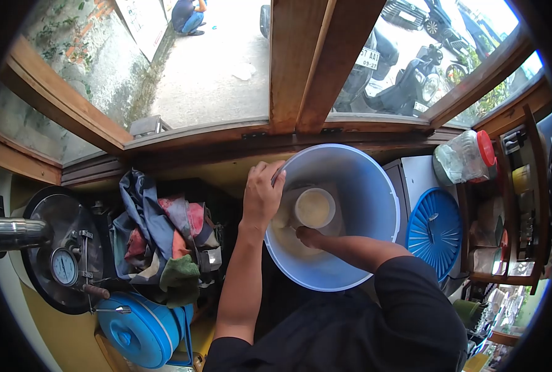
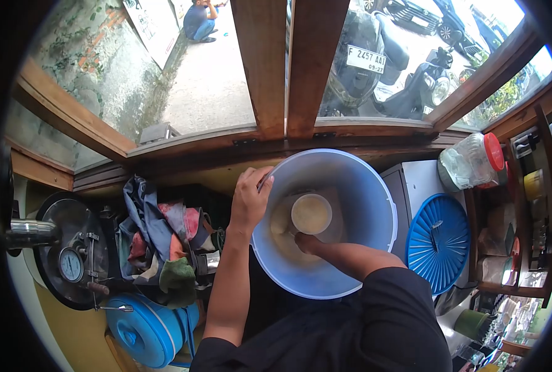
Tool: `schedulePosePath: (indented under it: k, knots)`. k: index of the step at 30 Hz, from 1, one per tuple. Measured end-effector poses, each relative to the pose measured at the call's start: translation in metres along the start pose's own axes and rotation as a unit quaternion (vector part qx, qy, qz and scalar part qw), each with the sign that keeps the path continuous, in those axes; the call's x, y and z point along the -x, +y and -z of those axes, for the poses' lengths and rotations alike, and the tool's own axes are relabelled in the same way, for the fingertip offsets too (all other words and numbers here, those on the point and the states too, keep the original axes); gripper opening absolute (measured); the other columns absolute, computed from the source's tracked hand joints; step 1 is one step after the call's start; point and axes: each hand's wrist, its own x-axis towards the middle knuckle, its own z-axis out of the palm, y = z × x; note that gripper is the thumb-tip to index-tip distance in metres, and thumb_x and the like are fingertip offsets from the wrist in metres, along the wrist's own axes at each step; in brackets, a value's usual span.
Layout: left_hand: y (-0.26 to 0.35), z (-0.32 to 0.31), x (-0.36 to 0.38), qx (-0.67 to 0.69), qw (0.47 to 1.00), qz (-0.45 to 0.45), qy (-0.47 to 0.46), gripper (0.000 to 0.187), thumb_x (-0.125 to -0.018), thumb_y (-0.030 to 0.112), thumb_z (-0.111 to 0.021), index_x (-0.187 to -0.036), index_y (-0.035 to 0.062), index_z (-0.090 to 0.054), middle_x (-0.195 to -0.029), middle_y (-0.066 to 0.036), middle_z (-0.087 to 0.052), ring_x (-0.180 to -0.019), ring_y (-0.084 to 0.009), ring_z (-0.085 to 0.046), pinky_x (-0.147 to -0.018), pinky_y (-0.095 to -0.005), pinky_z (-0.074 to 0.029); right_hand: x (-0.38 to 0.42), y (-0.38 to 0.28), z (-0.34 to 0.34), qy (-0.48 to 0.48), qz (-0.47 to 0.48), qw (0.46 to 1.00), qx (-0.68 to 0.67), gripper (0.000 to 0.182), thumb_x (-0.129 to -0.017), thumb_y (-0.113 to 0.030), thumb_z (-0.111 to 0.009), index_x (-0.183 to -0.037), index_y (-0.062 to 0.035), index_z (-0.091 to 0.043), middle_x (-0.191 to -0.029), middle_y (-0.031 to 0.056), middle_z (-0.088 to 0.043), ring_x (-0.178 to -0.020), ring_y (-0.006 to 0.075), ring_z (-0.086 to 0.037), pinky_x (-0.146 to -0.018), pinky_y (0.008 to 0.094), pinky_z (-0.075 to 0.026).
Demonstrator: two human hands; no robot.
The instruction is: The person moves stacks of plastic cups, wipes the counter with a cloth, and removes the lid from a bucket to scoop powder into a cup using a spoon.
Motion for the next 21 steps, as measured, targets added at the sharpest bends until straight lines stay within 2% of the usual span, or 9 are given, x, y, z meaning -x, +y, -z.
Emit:
schedulePosePath:
  k: [3, 6, 9, 12, 15, 18, 21]
  knots:
    - [0.001, 0.001, 0.003, -0.002, 1.000, 0.000, -0.001, 0.023, -0.091, 0.015, -0.062, -0.111, 0.0032, -0.068, -0.095, -0.016, -0.063, -0.094, -0.0353, -0.059, -0.087, -0.0423, -0.047, 0.020, -0.011, 0.025, -0.049, -0.038, 0.991, -0.119, 0.017, -0.093, -0.020, -0.048, -0.097, -0.0057, -0.055, -0.087, 0.0091, -0.060, -0.083, 0.0256, -0.061, -0.068, 0.0385, -0.049]
    - [-0.002, 0.001, 0.003, 0.000, 1.000, -0.007, 0.005, 0.023, -0.091, 0.014, -0.062, -0.110, 0.0038, -0.069, -0.096, -0.016, -0.063, -0.094, -0.0356, -0.058, -0.088, -0.0430, -0.047, 0.056, -0.049, 0.076, -0.141, -0.105, 0.961, -0.214, 0.021, -0.097, -0.022, -0.040, -0.090, -0.0088, -0.054, -0.074, 0.0013, -0.048, -0.067, 0.0161, -0.048, -0.059, 0.0316, -0.041]
    - [0.000, 0.001, 0.003, 0.009, 1.000, -0.009, 0.005, 0.023, -0.091, 0.014, -0.061, -0.110, 0.0048, -0.069, -0.097, -0.017, -0.064, -0.095, -0.0370, -0.058, -0.088, -0.0449, -0.047, 0.096, -0.076, 0.124, -0.195, -0.162, 0.910, -0.327, 0.022, -0.098, -0.023, -0.039, -0.086, -0.0106, -0.053, -0.069, -0.0032, -0.039, -0.061, 0.0101, -0.036, -0.055, 0.0271, -0.033]
    - [0.000, 0.003, 0.005, 0.014, 1.000, -0.011, 0.004, 0.023, -0.091, 0.014, -0.061, -0.110, 0.0040, -0.069, -0.097, -0.017, -0.064, -0.095, -0.0376, -0.058, -0.089, -0.0452, -0.047, 0.128, -0.088, 0.162, -0.186, -0.179, 0.870, -0.420, 0.023, -0.096, -0.025, -0.041, -0.086, -0.0100, -0.056, -0.064, -0.0030, -0.038, -0.054, 0.0089, -0.034, -0.045, 0.0266, -0.028]
    - [-0.003, 0.001, 0.005, 0.024, 0.999, -0.024, 0.002, 0.024, -0.091, 0.014, -0.061, -0.111, 0.0031, -0.068, -0.097, -0.018, -0.064, -0.097, -0.0382, -0.058, -0.089, -0.0453, -0.047, 0.142, -0.092, 0.199, -0.200, -0.214, 0.853, -0.432, 0.024, -0.098, -0.024, -0.040, -0.086, -0.0086, -0.054, -0.062, -0.0042, -0.033, -0.052, 0.0089, -0.028, -0.045, 0.0260, -0.024]
    - [-0.004, 0.001, 0.006, 0.025, 0.999, -0.024, -0.001, 0.024, -0.091, 0.015, -0.061, -0.111, 0.0026, -0.068, -0.098, -0.018, -0.064, -0.097, -0.0386, -0.058, -0.089, -0.0452, -0.046, 0.143, -0.089, 0.216, -0.225, -0.209, 0.839, -0.449, 0.025, -0.098, -0.025, -0.042, -0.087, -0.0079, -0.055, -0.060, -0.0051, -0.032, -0.048, 0.0078, -0.025, -0.042, 0.0254, -0.019]
    - [-0.005, 0.001, 0.006, 0.025, 0.999, -0.019, 0.000, 0.024, -0.091, 0.014, -0.061, -0.111, 0.0026, -0.068, -0.098, -0.018, -0.064, -0.098, -0.0387, -0.058, -0.090, -0.0452, -0.046, 0.141, -0.093, 0.217, -0.341, -0.230, 0.860, -0.303, 0.025, -0.098, -0.025, -0.040, -0.092, -0.0077, -0.057, -0.059, -0.0058, -0.031, -0.047, 0.0070, -0.024, -0.042, 0.0253, -0.019]
